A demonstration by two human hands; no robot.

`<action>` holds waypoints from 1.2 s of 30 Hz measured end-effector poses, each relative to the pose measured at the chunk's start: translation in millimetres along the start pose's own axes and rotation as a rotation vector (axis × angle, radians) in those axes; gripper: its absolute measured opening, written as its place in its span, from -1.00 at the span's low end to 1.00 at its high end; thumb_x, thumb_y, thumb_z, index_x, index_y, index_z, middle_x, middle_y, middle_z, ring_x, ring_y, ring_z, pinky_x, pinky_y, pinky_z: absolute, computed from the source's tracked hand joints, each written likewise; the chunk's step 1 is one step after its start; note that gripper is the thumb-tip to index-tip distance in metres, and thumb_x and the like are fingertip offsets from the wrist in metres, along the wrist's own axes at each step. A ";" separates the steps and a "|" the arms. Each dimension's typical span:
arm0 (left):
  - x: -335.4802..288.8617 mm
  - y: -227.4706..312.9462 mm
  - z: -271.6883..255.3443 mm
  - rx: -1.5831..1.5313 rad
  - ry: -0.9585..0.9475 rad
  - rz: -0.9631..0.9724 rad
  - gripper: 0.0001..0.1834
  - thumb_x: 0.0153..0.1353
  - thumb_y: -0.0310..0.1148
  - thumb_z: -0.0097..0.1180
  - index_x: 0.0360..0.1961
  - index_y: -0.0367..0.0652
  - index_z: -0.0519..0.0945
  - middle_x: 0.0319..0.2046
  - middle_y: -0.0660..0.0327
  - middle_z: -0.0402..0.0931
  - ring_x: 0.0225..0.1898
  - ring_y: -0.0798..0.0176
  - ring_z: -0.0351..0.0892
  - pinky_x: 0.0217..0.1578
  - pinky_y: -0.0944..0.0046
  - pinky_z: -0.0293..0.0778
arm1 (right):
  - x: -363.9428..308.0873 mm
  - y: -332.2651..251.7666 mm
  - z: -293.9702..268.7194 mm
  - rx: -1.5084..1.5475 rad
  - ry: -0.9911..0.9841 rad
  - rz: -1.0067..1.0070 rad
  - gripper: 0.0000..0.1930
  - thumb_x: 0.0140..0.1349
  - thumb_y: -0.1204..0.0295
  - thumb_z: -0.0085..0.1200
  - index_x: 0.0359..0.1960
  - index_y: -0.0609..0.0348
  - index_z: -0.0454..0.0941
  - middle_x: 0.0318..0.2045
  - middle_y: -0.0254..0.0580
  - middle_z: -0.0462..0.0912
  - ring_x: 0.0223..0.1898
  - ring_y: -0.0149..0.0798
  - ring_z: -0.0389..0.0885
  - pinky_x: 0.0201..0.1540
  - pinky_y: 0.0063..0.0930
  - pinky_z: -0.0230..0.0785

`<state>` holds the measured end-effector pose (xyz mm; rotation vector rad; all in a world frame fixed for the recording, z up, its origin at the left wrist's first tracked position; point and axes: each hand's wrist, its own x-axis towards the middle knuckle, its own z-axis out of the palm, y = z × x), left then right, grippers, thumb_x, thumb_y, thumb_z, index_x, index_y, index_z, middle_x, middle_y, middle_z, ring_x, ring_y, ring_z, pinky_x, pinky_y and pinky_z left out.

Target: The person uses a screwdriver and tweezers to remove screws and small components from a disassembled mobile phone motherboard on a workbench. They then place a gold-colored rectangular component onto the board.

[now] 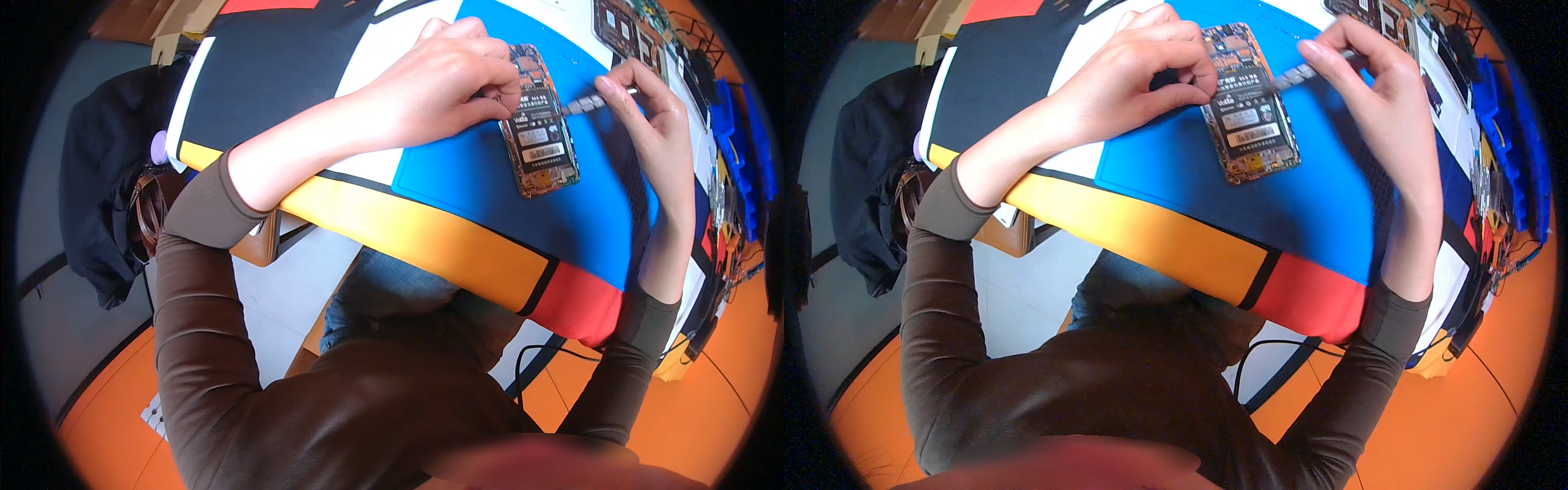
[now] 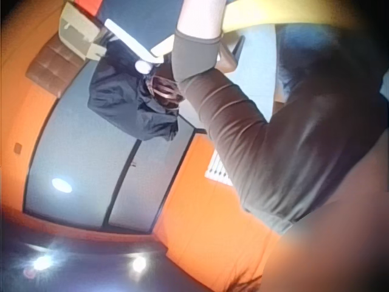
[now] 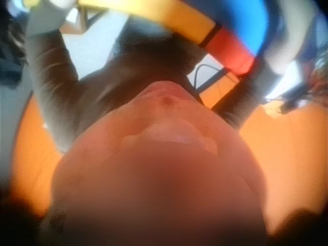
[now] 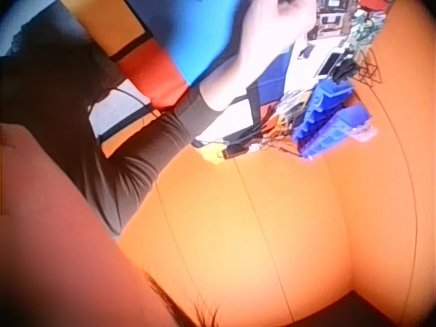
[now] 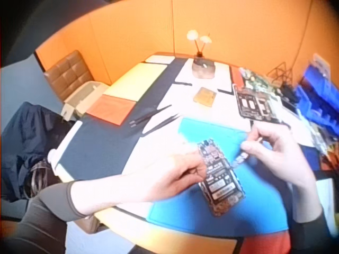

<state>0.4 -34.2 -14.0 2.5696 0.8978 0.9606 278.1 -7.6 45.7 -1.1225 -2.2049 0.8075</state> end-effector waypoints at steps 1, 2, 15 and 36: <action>0.6 -0.4 -1.8 0.005 -0.012 -0.025 -0.93 0.31 -0.35 0.30 -0.36 0.01 0.71 -0.36 0.30 0.56 -0.13 0.23 0.43 -0.06 0.07 0.27 | 0.4 6.4 -7.0 0.005 -0.024 0.036 -0.70 0.43 0.25 0.20 -0.37 0.23 0.54 -0.46 -0.49 0.48 -0.35 -0.58 0.35 -0.24 -0.66 0.21; 2.7 -5.4 -8.2 0.062 0.050 -0.030 -0.95 0.25 -0.36 0.34 -0.36 -0.01 0.71 -0.34 0.30 0.57 -0.13 0.22 0.44 -0.09 0.09 0.30 | -1.5 11.3 -15.4 0.076 -0.065 0.149 -0.67 0.43 0.22 0.20 -0.41 0.17 0.48 -0.47 -0.54 0.40 -0.36 -0.63 0.27 -0.28 -0.67 0.12; -9.9 -37.5 -46.5 0.458 0.196 -0.430 -0.85 0.11 -0.37 0.33 -0.41 -0.18 0.60 -0.36 0.09 0.48 -0.15 0.00 0.54 -0.10 0.07 0.50 | -33.7 25.6 -21.7 -0.387 -0.038 0.228 -0.72 0.41 0.30 0.17 -0.31 0.28 0.45 -0.42 -0.09 0.54 -0.40 -0.21 0.51 -0.20 -0.35 0.40; 3.8 4.0 -39.0 0.157 0.243 0.061 -0.76 0.11 -0.50 0.37 -0.26 -0.19 0.54 -0.38 0.04 0.47 -0.35 -0.07 0.52 -0.33 0.11 0.48 | 32.7 -83.6 33.3 -0.709 -0.092 -0.343 -0.79 0.37 0.33 0.10 -0.18 0.24 0.56 -0.35 0.02 0.56 -0.24 0.05 0.63 -0.22 -0.17 0.46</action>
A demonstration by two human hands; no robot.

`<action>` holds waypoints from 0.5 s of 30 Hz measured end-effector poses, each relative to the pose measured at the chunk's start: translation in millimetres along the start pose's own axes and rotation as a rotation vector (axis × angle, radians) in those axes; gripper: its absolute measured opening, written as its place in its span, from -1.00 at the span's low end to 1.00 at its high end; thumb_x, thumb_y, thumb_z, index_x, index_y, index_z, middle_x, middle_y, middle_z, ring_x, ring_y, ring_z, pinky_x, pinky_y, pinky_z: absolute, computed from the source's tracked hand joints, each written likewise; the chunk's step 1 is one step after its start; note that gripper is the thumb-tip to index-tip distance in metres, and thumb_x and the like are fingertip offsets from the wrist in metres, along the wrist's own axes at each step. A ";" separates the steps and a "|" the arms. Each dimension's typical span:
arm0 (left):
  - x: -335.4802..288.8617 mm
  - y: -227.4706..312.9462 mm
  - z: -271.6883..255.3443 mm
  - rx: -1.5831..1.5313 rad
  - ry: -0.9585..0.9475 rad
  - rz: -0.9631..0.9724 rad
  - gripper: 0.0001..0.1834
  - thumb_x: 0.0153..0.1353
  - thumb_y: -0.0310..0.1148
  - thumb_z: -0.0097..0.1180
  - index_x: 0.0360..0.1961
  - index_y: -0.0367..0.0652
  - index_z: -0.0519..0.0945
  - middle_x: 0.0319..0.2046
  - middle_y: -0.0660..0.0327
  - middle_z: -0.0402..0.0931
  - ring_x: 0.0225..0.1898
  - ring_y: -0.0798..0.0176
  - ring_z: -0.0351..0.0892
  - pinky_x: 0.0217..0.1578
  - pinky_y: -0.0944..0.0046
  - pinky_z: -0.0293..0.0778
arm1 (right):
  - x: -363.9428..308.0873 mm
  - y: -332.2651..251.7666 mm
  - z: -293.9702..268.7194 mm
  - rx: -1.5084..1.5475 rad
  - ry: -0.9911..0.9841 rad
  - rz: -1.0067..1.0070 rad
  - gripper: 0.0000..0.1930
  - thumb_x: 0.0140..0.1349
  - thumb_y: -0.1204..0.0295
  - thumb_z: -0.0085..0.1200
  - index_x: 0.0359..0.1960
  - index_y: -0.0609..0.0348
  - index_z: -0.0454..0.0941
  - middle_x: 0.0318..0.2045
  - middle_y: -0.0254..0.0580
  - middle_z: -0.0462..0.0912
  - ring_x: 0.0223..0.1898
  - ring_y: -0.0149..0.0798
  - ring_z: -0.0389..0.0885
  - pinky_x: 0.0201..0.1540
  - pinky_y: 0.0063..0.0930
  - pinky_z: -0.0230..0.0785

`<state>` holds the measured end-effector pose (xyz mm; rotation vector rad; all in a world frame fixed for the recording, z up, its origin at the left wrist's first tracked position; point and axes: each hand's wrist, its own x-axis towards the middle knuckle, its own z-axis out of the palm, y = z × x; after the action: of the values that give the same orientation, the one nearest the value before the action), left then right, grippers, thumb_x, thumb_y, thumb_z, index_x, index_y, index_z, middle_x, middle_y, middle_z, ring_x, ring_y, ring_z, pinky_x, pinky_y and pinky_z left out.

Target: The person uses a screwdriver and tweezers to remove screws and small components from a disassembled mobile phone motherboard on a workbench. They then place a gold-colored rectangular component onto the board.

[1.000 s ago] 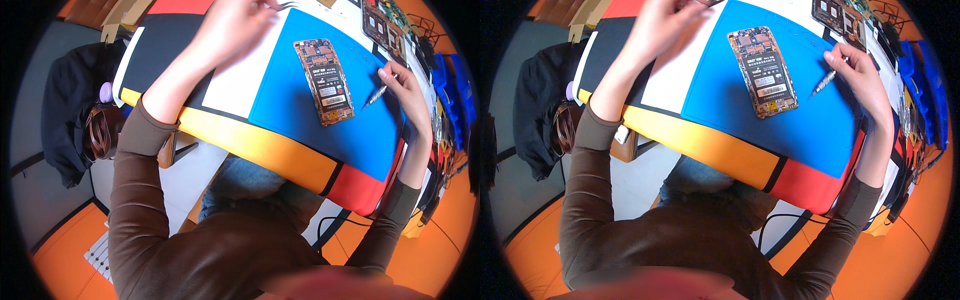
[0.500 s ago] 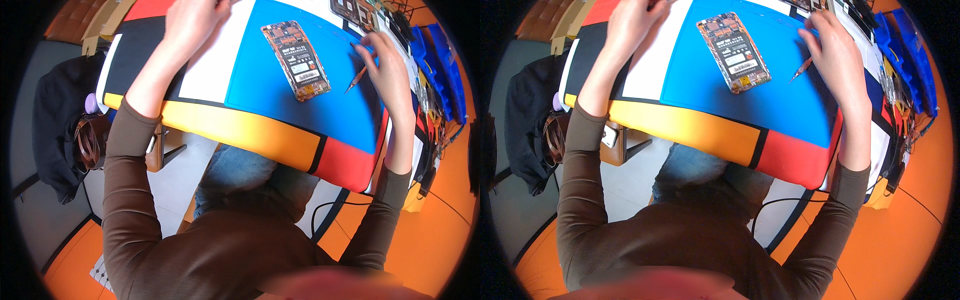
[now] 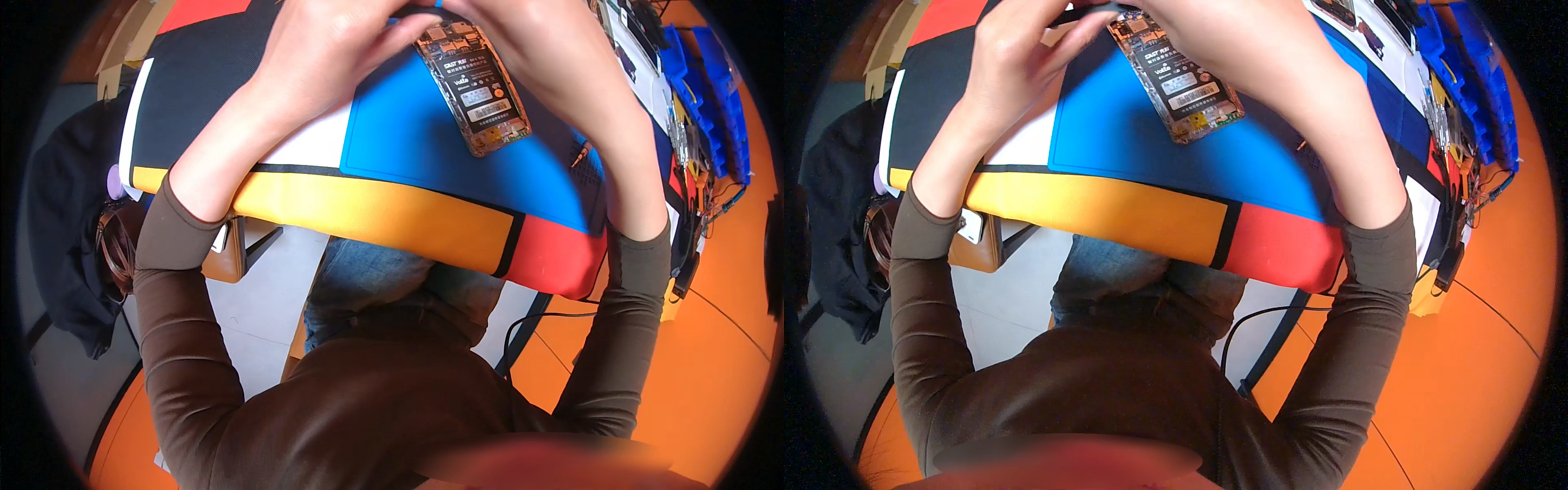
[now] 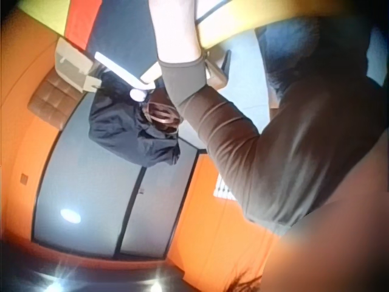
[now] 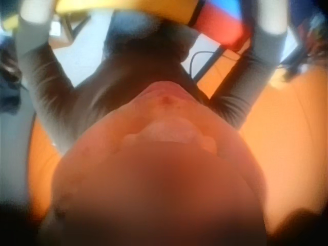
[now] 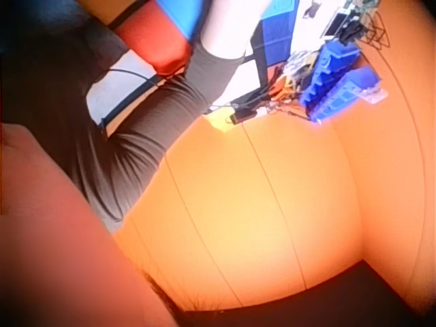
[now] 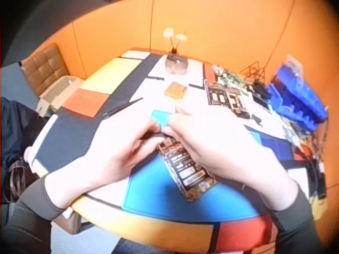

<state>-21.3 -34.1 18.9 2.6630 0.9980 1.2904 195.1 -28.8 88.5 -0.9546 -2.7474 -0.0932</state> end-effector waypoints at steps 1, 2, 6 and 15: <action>1.1 -1.7 0.6 -0.031 0.116 0.055 -0.75 0.08 -0.52 0.37 -0.26 -0.20 0.54 -0.40 0.05 0.46 -0.37 -0.07 0.52 -0.34 0.13 0.47 | -0.3 -0.2 -1.0 0.046 -0.003 0.002 -0.79 0.37 0.32 0.11 -0.19 0.24 0.56 -0.35 0.02 0.57 -0.25 0.06 0.62 -0.22 -0.17 0.46; 1.9 -2.5 0.7 -0.038 0.157 0.085 -0.75 0.08 -0.52 0.38 -0.25 -0.21 0.55 -0.40 0.04 0.46 -0.38 -0.07 0.51 -0.34 0.13 0.47 | -1.8 0.5 -4.4 0.092 -0.007 0.004 -0.79 0.38 0.32 0.11 -0.19 0.24 0.55 -0.35 0.03 0.57 -0.25 0.06 0.62 -0.22 -0.17 0.45; 3.4 5.4 3.9 -0.077 0.130 0.086 -0.74 0.12 -0.52 0.40 -0.20 -0.24 0.58 -0.38 0.09 0.51 -0.38 0.06 0.53 -0.33 0.21 0.47 | -4.4 9.3 1.6 0.100 -0.025 -0.068 -0.74 0.35 0.26 0.18 -0.19 0.22 0.55 -0.33 0.03 0.60 -0.26 0.07 0.61 -0.21 -0.15 0.45; -7.1 -0.3 10.4 -0.608 -0.176 -0.485 -0.86 0.34 -0.47 0.25 -0.13 -0.25 0.59 -0.35 0.30 0.47 -0.35 0.47 0.43 -0.32 0.44 0.39 | -48.0 33.0 18.2 0.493 0.394 0.500 -0.83 0.20 0.47 0.36 -0.42 0.14 0.55 -0.54 -0.52 0.48 -0.47 -0.60 0.39 -0.43 -0.66 0.22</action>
<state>-17.3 -35.2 7.0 1.8919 0.9489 1.0186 248.5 -29.5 58.9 -1.2670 -1.9715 0.4134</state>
